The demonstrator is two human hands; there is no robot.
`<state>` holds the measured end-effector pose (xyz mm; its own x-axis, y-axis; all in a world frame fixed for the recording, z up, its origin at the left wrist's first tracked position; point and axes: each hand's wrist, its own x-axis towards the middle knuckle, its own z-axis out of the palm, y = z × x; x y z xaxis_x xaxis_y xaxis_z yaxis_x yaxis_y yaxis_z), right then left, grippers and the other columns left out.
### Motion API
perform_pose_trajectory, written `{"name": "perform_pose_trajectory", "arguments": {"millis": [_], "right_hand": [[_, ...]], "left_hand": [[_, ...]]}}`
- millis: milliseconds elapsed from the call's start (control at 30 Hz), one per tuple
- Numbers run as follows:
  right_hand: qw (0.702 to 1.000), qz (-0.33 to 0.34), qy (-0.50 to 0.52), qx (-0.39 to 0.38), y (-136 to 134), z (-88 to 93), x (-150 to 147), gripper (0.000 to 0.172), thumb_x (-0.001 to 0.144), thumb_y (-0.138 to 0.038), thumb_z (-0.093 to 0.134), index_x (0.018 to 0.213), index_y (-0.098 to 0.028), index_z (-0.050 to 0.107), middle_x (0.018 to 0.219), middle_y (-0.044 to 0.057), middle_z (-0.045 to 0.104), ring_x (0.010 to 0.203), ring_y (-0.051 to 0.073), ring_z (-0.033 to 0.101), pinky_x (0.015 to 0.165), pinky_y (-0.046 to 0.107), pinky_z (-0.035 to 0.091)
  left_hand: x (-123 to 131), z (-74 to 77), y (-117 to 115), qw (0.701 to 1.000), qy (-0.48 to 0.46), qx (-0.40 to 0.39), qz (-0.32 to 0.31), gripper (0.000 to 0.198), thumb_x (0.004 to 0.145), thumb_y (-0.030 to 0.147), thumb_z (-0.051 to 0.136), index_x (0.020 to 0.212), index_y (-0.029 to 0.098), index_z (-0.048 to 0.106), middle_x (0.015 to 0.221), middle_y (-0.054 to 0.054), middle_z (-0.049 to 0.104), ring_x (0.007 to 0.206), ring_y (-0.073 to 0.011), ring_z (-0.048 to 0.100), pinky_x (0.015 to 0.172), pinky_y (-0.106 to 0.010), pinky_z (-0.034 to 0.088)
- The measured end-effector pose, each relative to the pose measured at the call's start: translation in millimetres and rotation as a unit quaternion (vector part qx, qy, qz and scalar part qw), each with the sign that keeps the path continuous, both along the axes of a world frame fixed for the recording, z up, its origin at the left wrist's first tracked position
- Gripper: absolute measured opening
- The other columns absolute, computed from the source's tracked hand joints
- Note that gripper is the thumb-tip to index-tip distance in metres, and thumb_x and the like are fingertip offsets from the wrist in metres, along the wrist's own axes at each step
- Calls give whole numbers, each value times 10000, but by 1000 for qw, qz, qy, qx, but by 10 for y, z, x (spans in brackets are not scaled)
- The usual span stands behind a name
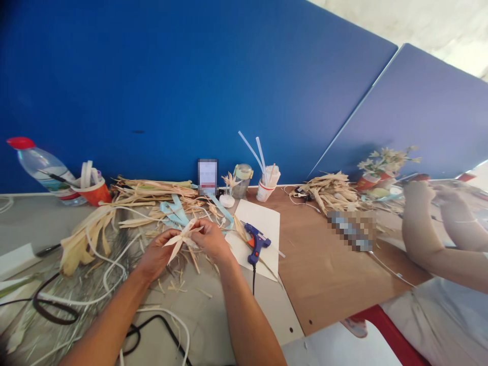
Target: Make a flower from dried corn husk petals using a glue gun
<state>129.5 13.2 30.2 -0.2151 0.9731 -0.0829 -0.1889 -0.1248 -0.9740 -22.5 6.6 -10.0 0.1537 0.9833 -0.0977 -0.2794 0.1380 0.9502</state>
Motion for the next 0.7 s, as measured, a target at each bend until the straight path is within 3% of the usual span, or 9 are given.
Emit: {"name": "perform_pose_trajectory", "arguments": {"millis": [267,467,533,700], "right_hand": [[994,10,-110,27,-14,-5,26,37,642,-190,528,640,-172,560,512,-65,462,471,73,351,467,208,237],[999,11,-29,-9,5,4,20,207,622,-342,674,629,-170,559,525,-61,481,484,70,367,489,213,245],[1000,-20,14,-18,35,-29,26,221,635,-371,672,667,-174,577,526,-56,490,477,74,379,487,217,252],[979,-181,89,-30,120,-142,55,224,659,-380,652,697,-177,567,565,-52,500,468,70,400,487,217,305]], "left_hand": [[-3,30,-13,1000,11,-6,9,158,609,289,702,726,204,638,610,30,582,528,-115,488,509,-220,380],[10,20,-1,999,42,7,19,178,610,309,691,732,197,626,618,26,577,531,-122,487,525,-236,385],[12,-4,15,998,34,25,39,167,634,306,680,741,190,626,628,25,570,550,-119,488,548,-235,389],[2,-88,71,980,101,99,140,170,712,334,618,783,180,630,679,12,591,634,-138,517,623,-249,409]]}}
